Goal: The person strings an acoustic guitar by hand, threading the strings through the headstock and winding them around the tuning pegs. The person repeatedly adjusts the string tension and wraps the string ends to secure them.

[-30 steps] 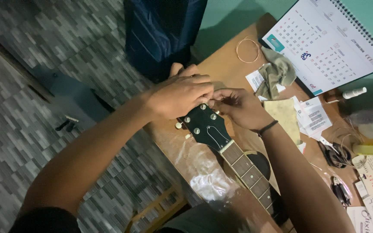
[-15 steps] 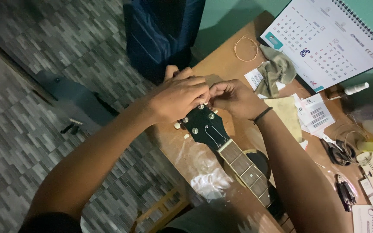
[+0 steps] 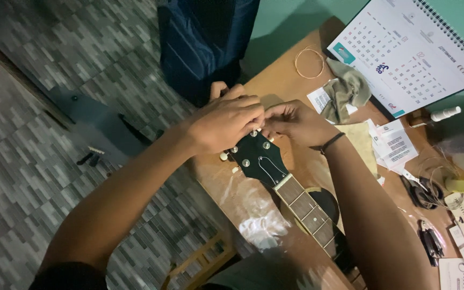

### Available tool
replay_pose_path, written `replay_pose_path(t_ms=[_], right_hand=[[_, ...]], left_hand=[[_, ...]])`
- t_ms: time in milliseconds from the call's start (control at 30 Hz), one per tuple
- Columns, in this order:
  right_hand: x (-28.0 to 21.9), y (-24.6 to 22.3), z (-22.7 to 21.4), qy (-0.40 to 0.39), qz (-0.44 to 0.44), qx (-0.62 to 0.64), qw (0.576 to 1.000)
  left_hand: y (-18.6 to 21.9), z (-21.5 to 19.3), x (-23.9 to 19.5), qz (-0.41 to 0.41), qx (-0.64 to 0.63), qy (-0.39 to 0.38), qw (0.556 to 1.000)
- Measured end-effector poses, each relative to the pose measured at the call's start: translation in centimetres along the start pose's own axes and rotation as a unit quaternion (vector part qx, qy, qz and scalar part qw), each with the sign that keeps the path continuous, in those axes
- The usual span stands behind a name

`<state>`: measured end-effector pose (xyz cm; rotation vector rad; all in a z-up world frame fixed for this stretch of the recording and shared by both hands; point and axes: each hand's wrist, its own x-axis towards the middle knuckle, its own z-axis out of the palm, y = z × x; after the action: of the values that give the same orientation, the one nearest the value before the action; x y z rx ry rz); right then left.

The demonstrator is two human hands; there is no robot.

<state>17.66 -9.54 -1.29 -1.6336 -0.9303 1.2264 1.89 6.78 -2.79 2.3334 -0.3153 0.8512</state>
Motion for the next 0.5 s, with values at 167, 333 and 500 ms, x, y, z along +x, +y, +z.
replay_pose_path(t_ms=[167, 333, 500], right_hand=[[0.0, -0.8, 0.0, -0.003, -0.007, -0.013, 1.0], [0.2, -0.9, -0.1, -0.029, -0.028, -0.014, 0.999], [-0.4, -2.2, 0.7, -0.012, -0.038, -0.04, 0.998]], left_hand=[[-0.5, 1.0, 0.1, 0.008, -0.018, 0.008, 1.0], [-1.3, 2.2, -0.5, 0.02, 0.127, 0.005, 0.992], [-0.4, 1.4, -0.3, -0.06, -0.13, 0.055, 0.988]])
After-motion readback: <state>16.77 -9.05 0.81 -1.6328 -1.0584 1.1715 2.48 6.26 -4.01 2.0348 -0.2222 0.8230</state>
